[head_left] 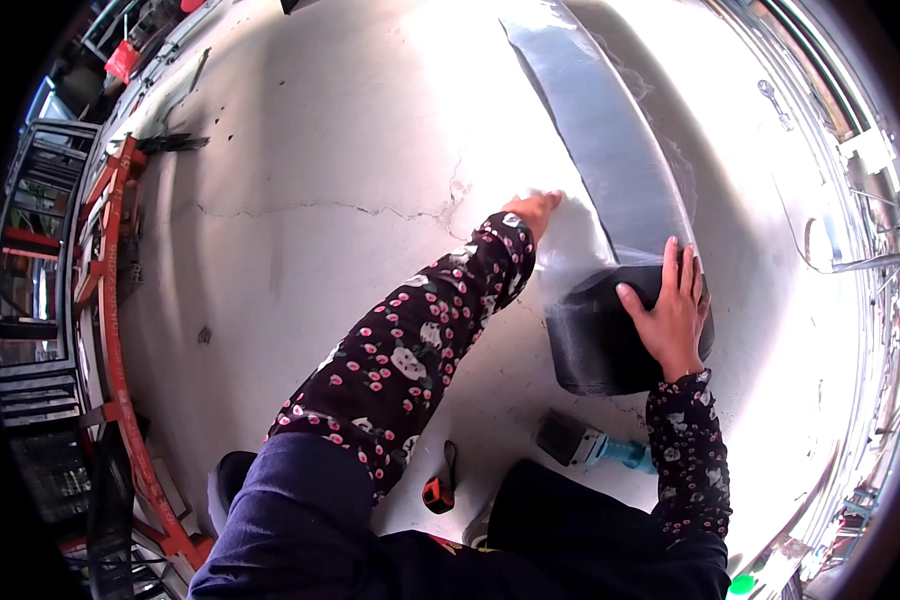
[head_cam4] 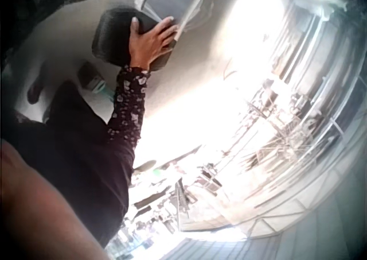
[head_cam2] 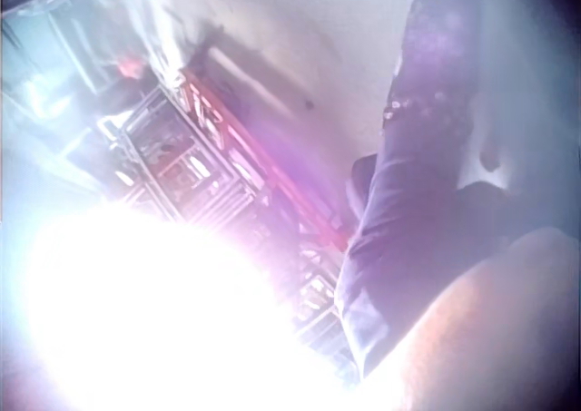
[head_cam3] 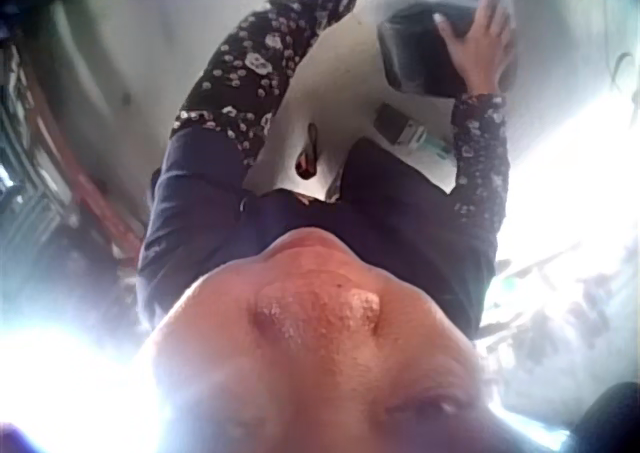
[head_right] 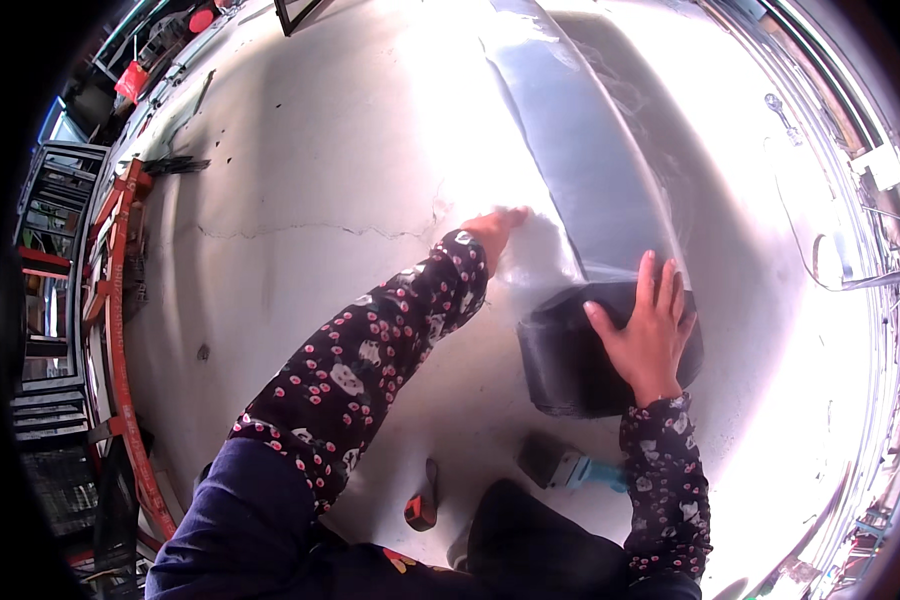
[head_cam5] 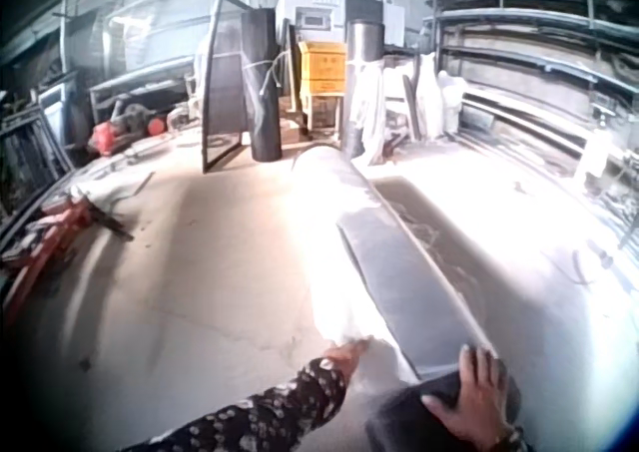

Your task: The person measures and cuts a piece of black rubber material from a large roll using a tape measure, a marker, and an angle grinder.

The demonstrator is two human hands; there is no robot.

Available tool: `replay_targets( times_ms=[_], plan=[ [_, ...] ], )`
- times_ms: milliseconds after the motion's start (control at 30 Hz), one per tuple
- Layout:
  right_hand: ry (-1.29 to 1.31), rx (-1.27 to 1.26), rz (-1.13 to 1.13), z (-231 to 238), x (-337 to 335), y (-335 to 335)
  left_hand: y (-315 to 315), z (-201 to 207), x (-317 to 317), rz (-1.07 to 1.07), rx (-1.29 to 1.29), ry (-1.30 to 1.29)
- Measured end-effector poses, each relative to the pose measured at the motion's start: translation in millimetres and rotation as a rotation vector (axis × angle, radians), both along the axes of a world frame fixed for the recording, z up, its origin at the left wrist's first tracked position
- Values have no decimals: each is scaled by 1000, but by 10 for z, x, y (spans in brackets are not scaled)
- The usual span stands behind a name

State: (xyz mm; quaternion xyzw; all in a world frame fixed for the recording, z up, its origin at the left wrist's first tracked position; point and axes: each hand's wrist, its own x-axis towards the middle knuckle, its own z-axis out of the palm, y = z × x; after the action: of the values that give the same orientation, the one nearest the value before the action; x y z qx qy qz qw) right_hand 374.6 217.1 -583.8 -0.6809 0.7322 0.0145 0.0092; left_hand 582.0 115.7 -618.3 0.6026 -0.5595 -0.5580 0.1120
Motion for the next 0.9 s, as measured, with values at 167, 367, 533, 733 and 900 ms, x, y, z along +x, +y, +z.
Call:
replay_targets(
  times_ms=[167,367,533,733,900],
  plan=[
    [-59,-5,-8,-6,-99,-76,121,-391,339,55,-661,-151],
    [-175,-110,30,-122,-561,-244,-90,-211,1193,1020,59,568],
    [-212,-193,13,-181,-1061,-425,200,-246,1607,1048,127,478],
    [146,-131,-359,190,-953,-452,585,-817,1803,1098,257,551],
    [238,-129,-143,-16,-446,-132,703,-1044,1835,1114,311,429]
  ],
)
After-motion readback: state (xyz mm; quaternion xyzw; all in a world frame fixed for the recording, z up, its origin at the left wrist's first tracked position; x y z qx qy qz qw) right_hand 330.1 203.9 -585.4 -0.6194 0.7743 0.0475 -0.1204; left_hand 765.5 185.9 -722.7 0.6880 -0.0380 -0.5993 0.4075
